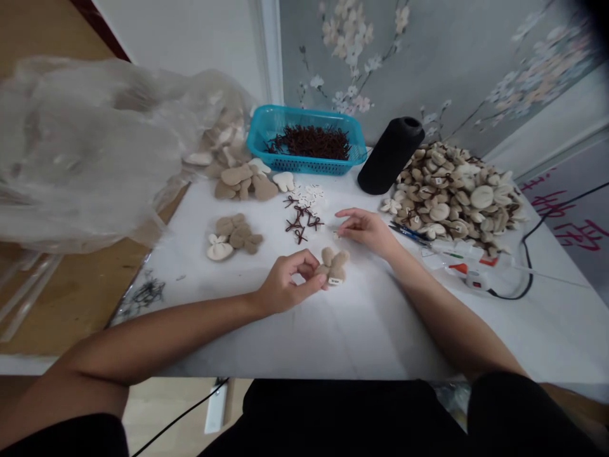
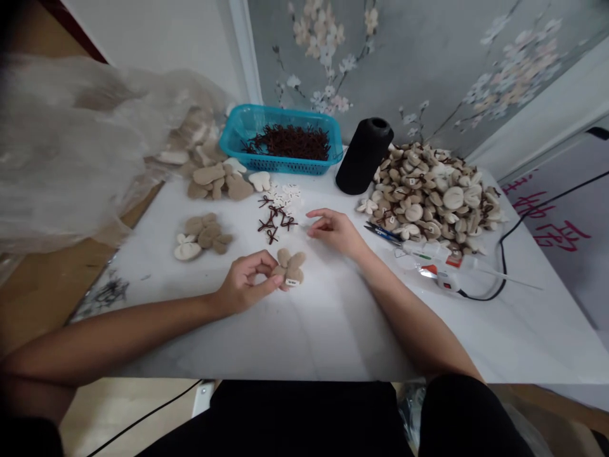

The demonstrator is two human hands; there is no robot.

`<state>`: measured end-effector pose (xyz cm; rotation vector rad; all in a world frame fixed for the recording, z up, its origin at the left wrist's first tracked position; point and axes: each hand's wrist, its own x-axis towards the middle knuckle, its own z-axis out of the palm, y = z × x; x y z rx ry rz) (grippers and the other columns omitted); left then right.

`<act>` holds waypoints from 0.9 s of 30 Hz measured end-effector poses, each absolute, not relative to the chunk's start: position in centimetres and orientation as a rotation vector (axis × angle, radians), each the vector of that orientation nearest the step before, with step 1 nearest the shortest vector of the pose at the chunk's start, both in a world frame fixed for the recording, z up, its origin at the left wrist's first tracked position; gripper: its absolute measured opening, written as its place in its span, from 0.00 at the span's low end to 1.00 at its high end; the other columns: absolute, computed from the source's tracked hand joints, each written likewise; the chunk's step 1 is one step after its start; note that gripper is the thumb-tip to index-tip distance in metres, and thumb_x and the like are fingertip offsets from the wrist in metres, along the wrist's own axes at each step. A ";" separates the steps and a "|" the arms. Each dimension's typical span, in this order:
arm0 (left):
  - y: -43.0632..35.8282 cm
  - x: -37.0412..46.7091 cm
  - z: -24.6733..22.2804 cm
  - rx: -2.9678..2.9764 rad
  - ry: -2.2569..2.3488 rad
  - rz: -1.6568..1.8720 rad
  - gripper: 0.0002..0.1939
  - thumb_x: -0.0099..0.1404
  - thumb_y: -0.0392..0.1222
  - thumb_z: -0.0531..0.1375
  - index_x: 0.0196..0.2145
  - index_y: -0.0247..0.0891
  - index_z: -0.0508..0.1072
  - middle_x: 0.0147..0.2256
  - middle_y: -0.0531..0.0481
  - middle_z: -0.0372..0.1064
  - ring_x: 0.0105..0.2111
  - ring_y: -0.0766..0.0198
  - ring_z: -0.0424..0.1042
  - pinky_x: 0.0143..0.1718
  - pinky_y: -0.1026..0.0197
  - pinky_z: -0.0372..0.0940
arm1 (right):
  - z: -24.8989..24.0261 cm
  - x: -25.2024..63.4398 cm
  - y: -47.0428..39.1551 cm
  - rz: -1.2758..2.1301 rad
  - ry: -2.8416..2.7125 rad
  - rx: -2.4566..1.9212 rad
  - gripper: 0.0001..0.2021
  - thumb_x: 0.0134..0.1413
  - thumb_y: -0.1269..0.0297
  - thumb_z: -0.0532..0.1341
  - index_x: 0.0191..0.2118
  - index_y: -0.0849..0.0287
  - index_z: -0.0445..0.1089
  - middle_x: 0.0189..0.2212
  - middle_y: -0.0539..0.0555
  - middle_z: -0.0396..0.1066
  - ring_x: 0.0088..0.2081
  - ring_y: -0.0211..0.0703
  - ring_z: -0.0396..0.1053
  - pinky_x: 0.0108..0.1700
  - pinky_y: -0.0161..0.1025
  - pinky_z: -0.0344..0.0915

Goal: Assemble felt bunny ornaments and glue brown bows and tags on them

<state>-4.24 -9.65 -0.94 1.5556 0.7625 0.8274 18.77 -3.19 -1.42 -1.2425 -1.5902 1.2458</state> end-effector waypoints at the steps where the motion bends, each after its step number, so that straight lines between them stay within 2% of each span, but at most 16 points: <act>1: -9.8 -4.3 -1.0 1.594 0.746 0.826 0.10 0.59 0.43 0.61 0.29 0.36 0.63 0.26 0.47 0.75 0.26 0.63 0.74 0.28 0.63 0.65 | -1.6 18.2 -2.5 1.081 -1.718 -1.297 0.12 0.48 0.59 0.64 0.39 0.58 0.71 0.27 0.51 0.72 0.30 0.41 0.68 0.37 0.41 0.65; 4: -9.8 -4.5 -1.1 1.651 0.760 0.819 0.09 0.60 0.43 0.60 0.30 0.36 0.64 0.26 0.47 0.75 0.24 0.65 0.72 0.28 0.63 0.64 | -1.6 16.2 -1.1 0.594 -2.098 -1.316 0.07 0.54 0.61 0.60 0.34 0.57 0.74 0.31 0.54 0.73 0.34 0.43 0.67 0.41 0.41 0.63; 8: -9.6 -4.5 -1.0 1.624 0.811 0.781 0.11 0.59 0.45 0.60 0.30 0.36 0.63 0.25 0.48 0.74 0.25 0.64 0.72 0.27 0.64 0.63 | -1.4 14.6 -0.1 0.355 -2.321 -1.332 0.07 0.55 0.65 0.59 0.36 0.57 0.74 0.36 0.56 0.72 0.40 0.46 0.66 0.43 0.41 0.62; 12: -9.2 -4.6 -0.7 1.592 0.851 0.754 0.10 0.58 0.45 0.60 0.28 0.37 0.63 0.23 0.50 0.72 0.23 0.66 0.70 0.25 0.65 0.61 | -1.5 14.7 -0.3 0.331 -2.327 -1.432 0.08 0.54 0.61 0.60 0.29 0.58 0.73 0.30 0.55 0.71 0.36 0.46 0.65 0.39 0.41 0.61; 15: -8.8 -4.5 -0.5 1.611 0.823 0.657 0.09 0.57 0.42 0.60 0.26 0.37 0.63 0.19 0.55 0.65 0.19 0.70 0.64 0.22 0.67 0.57 | -1.4 15.4 -0.8 0.404 -2.280 -1.442 0.10 0.54 0.58 0.60 0.27 0.57 0.72 0.28 0.53 0.70 0.34 0.44 0.65 0.38 0.40 0.61; 20: -7.7 -4.2 -0.2 1.667 0.822 0.420 0.06 0.54 0.38 0.58 0.23 0.36 0.64 0.17 0.59 0.56 0.17 0.73 0.54 0.20 0.68 0.50 | -1.5 16.4 -1.0 0.456 -2.184 -1.382 0.07 0.54 0.63 0.59 0.33 0.57 0.73 0.34 0.54 0.71 0.37 0.44 0.66 0.42 0.41 0.62; 23: -6.7 -4.3 -0.4 1.730 0.976 0.390 0.06 0.53 0.39 0.57 0.21 0.36 0.65 0.16 0.58 0.57 0.17 0.72 0.55 0.19 0.68 0.48 | -2.1 16.4 -0.9 0.452 -2.182 -1.335 0.05 0.54 0.66 0.59 0.34 0.56 0.73 0.39 0.54 0.70 0.42 0.45 0.66 0.47 0.42 0.62; 27: -5.4 -4.7 -0.9 1.760 1.045 0.272 0.08 0.53 0.42 0.57 0.20 0.37 0.66 0.15 0.57 0.60 0.16 0.70 0.58 0.17 0.68 0.48 | -2.8 16.1 -1.0 0.380 -2.221 -1.306 0.05 0.55 0.67 0.58 0.34 0.57 0.73 0.41 0.55 0.69 0.43 0.46 0.64 0.47 0.43 0.62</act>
